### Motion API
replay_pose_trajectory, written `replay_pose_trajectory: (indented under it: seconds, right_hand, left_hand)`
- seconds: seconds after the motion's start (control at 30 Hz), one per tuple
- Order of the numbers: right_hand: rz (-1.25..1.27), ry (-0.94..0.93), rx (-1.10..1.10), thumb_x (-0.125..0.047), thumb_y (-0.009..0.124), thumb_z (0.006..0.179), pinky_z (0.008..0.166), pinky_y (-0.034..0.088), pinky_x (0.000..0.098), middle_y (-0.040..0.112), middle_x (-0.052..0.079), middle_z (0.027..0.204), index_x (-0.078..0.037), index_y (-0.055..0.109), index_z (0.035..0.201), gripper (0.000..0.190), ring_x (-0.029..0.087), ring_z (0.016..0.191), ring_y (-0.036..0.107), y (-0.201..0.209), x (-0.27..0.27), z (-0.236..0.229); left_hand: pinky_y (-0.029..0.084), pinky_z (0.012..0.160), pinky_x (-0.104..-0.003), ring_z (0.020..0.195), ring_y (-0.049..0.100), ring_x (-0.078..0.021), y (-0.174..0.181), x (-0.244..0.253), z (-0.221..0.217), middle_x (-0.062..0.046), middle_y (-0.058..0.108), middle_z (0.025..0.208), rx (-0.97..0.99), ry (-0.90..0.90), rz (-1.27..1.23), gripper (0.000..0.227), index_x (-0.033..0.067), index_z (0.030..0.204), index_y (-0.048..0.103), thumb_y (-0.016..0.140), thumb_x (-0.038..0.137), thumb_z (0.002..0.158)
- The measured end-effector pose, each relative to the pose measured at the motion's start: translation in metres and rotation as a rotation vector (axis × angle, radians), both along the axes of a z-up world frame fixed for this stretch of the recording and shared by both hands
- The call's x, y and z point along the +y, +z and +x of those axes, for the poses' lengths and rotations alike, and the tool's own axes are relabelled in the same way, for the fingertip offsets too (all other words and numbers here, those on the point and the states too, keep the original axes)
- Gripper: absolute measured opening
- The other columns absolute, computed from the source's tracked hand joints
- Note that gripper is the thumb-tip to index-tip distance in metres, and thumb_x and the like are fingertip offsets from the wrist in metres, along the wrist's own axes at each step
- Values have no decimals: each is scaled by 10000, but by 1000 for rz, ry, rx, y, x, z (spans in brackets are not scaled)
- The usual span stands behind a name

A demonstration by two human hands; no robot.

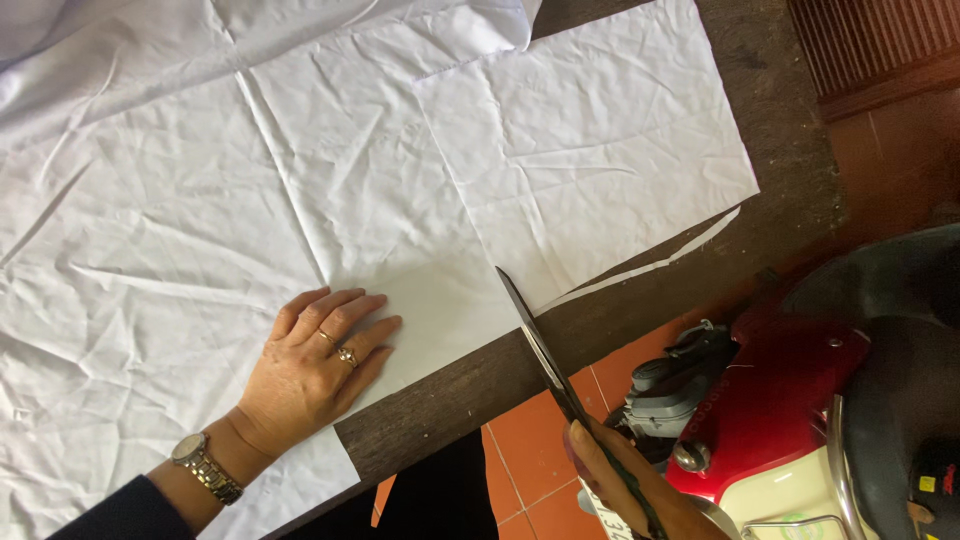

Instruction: The person cuts a piece of white fabric with shears and marks it with tailor's chalk using a ruler.

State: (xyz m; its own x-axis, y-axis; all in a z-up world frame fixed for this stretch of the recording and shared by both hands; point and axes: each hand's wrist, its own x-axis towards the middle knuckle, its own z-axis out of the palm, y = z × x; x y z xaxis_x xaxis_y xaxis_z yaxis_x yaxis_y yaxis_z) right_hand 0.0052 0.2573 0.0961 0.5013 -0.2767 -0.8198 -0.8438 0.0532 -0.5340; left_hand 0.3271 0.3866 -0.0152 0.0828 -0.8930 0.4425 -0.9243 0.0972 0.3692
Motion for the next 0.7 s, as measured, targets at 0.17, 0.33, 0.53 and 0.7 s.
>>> replay_pose_trajectory:
  seconds: [0.17,0.33,0.53,0.7]
  right_hand:
    - [-1408,1139,-287,-142,377,961,1152,294,308,281,113,1547,70,324,1431,518,200,1419,265,5,-8,11]
    - [-1298,1028,-347,-174,406,950,1123,314,197,350,34,1511,-3,400,1379,462,100,1379,336,15,-1,26]
    - [-1027,763,-143,-338,458,898,1115,330,339,323,56,1557,-74,356,1462,631,187,1402,336,10,6,2]
    - [50,-313,173,-298,776,710,1190,292,233,530,-284,1537,-428,475,1448,807,-65,1414,494,46,1,51]
  left_hand:
    - [433,947,-399,1089,584,-247,-1,0,0,-51,616,1174,9,4,7,205,141,1119,648,614,203,926]
    - [429,948,-400,1092,578,-249,-3,1,1,-57,612,1191,10,-1,13,216,142,1129,642,610,210,927]
    - [427,948,-401,1098,572,-246,-2,1,1,-56,609,1192,10,-2,8,209,141,1122,640,608,211,927]
    - [420,949,-398,1099,569,-239,-2,2,1,-54,601,1192,7,-6,19,195,140,1112,635,600,205,932]
